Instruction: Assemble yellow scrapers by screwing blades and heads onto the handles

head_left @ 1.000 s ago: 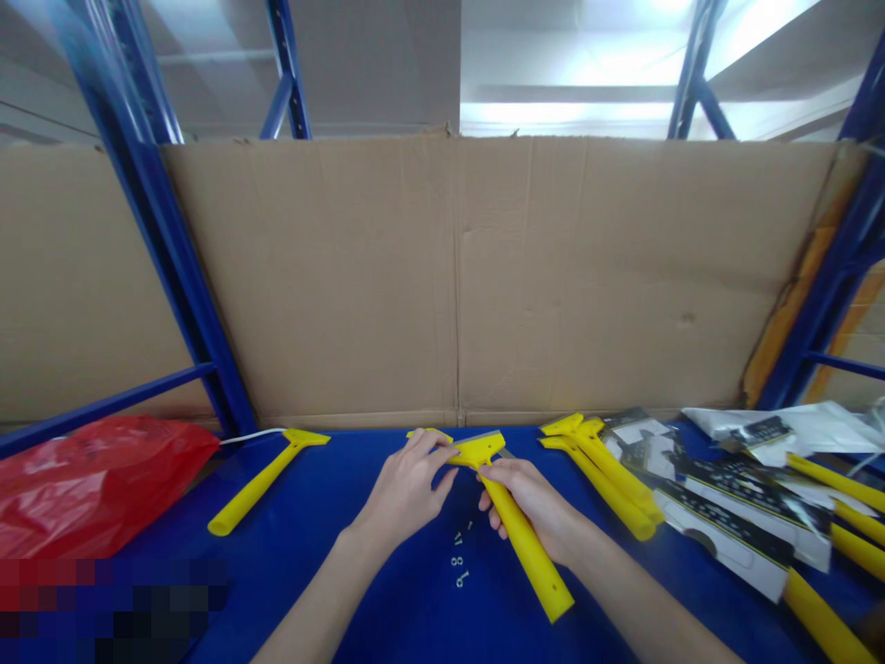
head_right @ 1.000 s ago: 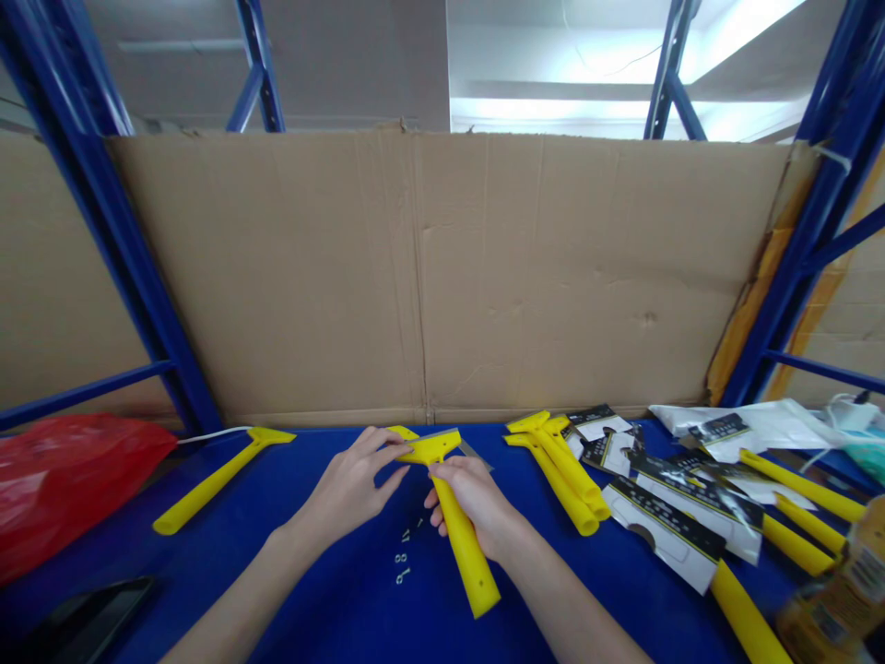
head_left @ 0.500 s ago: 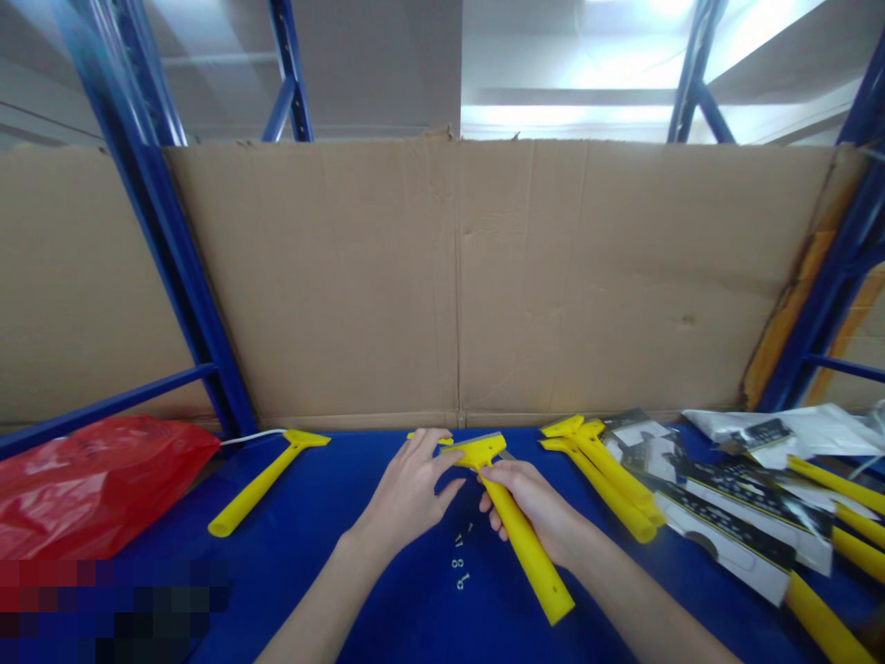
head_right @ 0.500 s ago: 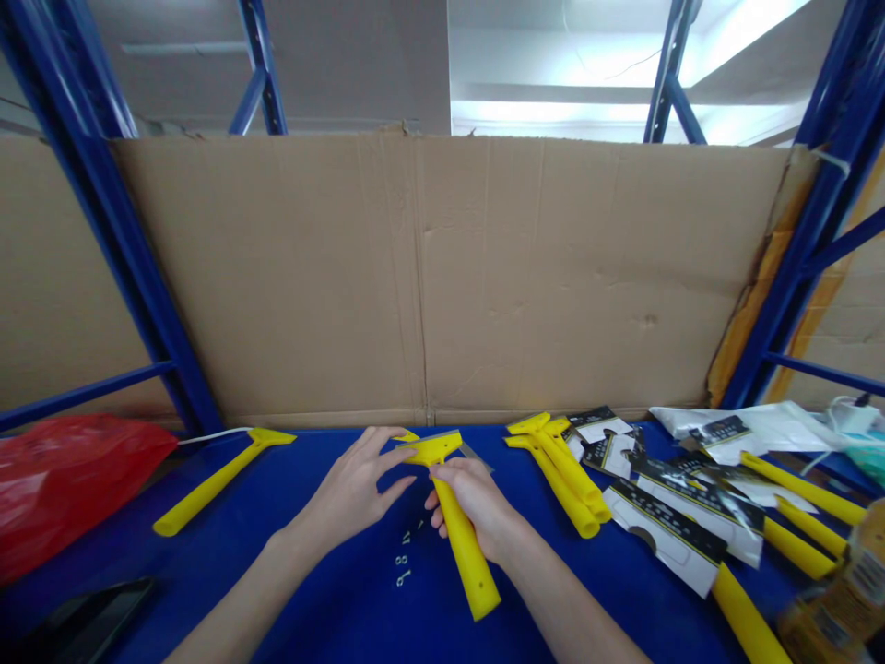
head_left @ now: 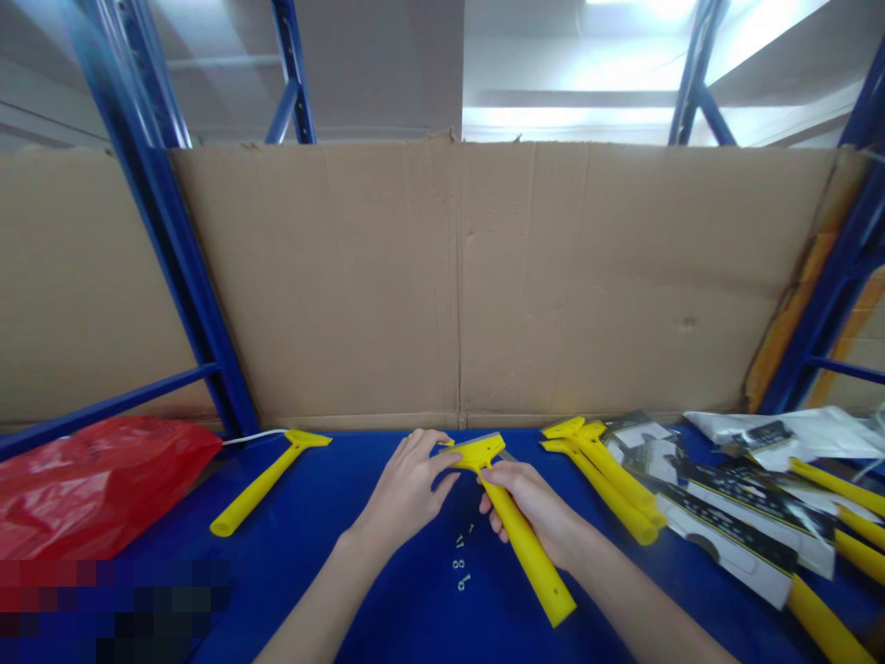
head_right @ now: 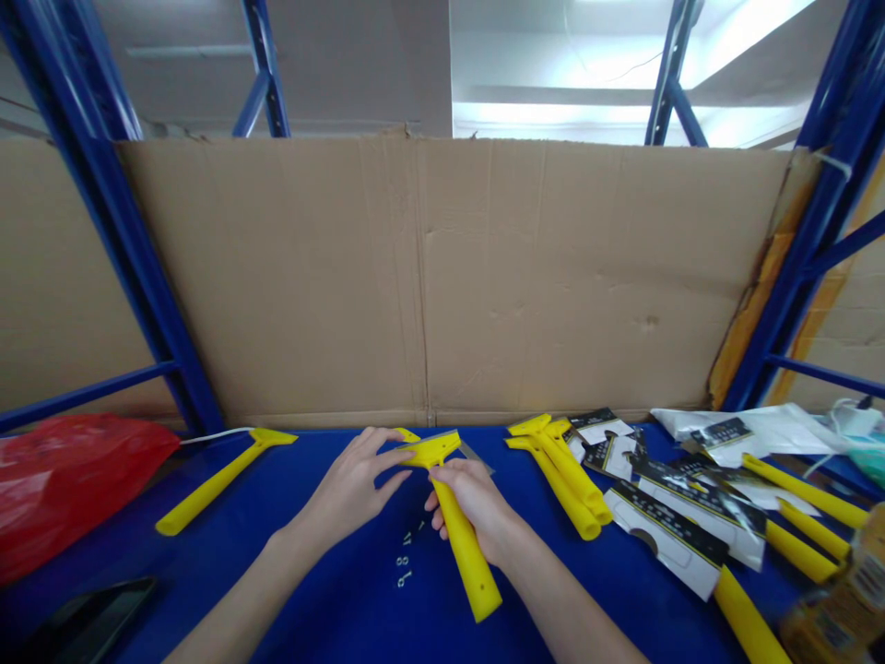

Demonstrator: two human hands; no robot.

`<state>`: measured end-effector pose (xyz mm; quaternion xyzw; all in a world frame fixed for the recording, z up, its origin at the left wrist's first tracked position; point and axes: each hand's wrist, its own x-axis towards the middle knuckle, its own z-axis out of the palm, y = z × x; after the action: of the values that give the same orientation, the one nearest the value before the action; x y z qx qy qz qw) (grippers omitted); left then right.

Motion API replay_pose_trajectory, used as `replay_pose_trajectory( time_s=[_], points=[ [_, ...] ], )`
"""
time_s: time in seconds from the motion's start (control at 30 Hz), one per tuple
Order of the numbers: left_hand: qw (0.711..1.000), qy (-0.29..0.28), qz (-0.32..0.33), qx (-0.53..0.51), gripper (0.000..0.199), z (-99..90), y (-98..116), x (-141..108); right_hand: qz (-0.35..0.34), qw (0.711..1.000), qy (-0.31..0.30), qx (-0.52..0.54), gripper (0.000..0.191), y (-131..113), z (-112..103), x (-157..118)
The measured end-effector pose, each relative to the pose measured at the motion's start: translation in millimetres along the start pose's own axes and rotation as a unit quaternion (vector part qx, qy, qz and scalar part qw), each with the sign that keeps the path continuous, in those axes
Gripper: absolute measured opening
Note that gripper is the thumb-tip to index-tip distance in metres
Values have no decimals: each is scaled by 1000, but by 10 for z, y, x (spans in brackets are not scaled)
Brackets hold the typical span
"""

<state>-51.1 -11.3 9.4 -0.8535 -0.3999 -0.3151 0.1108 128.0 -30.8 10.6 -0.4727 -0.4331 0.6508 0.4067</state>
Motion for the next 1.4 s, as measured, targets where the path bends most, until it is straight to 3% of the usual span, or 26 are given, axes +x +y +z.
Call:
replay_pose_trajectory(
  time_s=[0.3, 0.63, 1.03, 1.27, 1.4],
  points=[
    [999, 37, 13, -10, 16, 32, -29, 0, -11, 1000, 2, 11, 6, -3, -5, -2],
    [999, 30, 12, 15, 19, 31, -19, 0, -16, 1000, -6, 12, 7, -6, -8, -11],
    [986, 57, 114, 110, 11, 35, -42, 10, -1, 1000, -19, -8, 9, -7, -1, 8],
    [974, 57, 152, 158, 20, 2, 4, -14, -2, 999, -36, -20, 15, -49, -33, 94],
    [980, 79, 135, 126, 18, 13, -16, -12, 11, 998, -69, 9, 31, -76, -57, 48]
  ],
)
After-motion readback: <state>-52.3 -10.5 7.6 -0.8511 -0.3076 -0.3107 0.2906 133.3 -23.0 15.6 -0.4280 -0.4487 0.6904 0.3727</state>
